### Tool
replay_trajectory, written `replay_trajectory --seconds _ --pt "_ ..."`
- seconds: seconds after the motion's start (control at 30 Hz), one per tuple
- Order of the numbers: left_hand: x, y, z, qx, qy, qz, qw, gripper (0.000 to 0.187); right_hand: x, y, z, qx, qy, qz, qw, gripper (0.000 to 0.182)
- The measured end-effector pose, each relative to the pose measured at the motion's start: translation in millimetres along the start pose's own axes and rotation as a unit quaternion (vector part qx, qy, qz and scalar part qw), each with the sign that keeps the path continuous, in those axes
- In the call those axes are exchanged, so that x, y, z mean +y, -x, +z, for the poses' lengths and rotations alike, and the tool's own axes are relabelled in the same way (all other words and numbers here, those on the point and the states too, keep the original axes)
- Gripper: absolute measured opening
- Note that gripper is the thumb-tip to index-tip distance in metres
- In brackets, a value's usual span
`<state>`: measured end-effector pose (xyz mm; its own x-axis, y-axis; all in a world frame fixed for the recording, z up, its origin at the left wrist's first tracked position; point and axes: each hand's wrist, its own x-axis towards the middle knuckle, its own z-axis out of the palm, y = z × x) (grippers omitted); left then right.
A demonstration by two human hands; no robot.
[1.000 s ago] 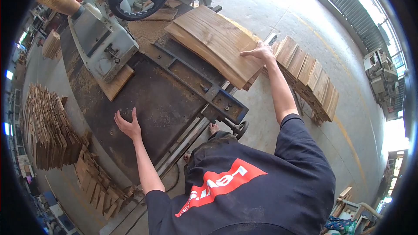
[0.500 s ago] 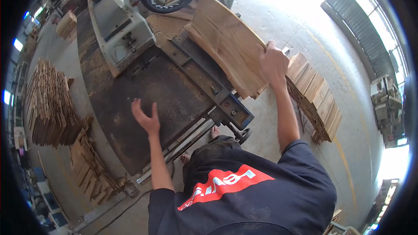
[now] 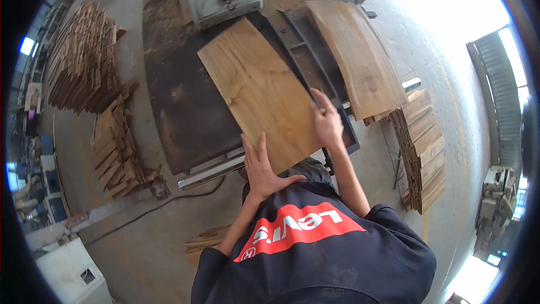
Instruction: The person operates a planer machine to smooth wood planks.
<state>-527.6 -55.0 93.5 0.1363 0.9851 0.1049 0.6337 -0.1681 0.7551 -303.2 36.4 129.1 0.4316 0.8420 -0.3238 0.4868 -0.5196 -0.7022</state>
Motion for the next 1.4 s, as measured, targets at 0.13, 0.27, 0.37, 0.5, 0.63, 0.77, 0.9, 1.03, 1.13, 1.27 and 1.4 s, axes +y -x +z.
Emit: replay_trajectory --seconds 0.13,0.27,0.37,0.5,0.63,0.77,0.9,1.03,1.13,1.27,1.4 --pt "-14 3 -19 0.026 -0.222 -0.072 0.972 0.154 60 -3 94 -0.067 -0.122 -0.070 0.988 0.047" --pt "-65 13 -6 0.073 -0.091 -0.060 0.991 0.148 48 5 101 -0.090 -0.124 -0.112 0.982 0.048" --pt "-82 7 2 0.065 -0.117 -0.067 0.989 0.143 25 12 88 -0.041 0.043 -0.182 0.982 0.057" --pt "-93 0 -6 0.064 -0.168 -0.067 0.981 0.135 31 9 94 -0.013 0.116 -0.336 0.935 0.074" --pt "-96 -7 -9 0.051 -0.183 -0.072 0.979 0.143 46 -7 105 -0.044 0.142 -0.415 0.898 0.075" --pt "-92 -18 -15 0.066 -0.164 -0.057 0.983 0.140 49 -19 115 -0.016 0.094 -0.444 0.891 0.068" --pt "-104 -34 -12 0.089 -0.159 -0.031 0.983 0.146 37 -33 125 0.016 0.073 -0.450 0.890 0.063" --pt "-113 -56 -12 0.104 -0.152 -0.015 0.983 0.152 21 -54 133 0.043 0.048 -0.455 0.888 0.060" --pt "-121 -71 -12 0.118 -0.150 -0.007 0.982 0.149 12 -68 139 0.060 0.056 -0.465 0.881 0.058" --pt "-129 -91 -16 0.124 -0.150 0.004 0.981 0.149 -1 -82 146 0.067 0.054 -0.461 0.883 0.055" --pt "-131 -97 -20 0.130 -0.152 0.007 0.980 0.146 -7 -87 151 0.077 0.056 -0.461 0.882 0.054"
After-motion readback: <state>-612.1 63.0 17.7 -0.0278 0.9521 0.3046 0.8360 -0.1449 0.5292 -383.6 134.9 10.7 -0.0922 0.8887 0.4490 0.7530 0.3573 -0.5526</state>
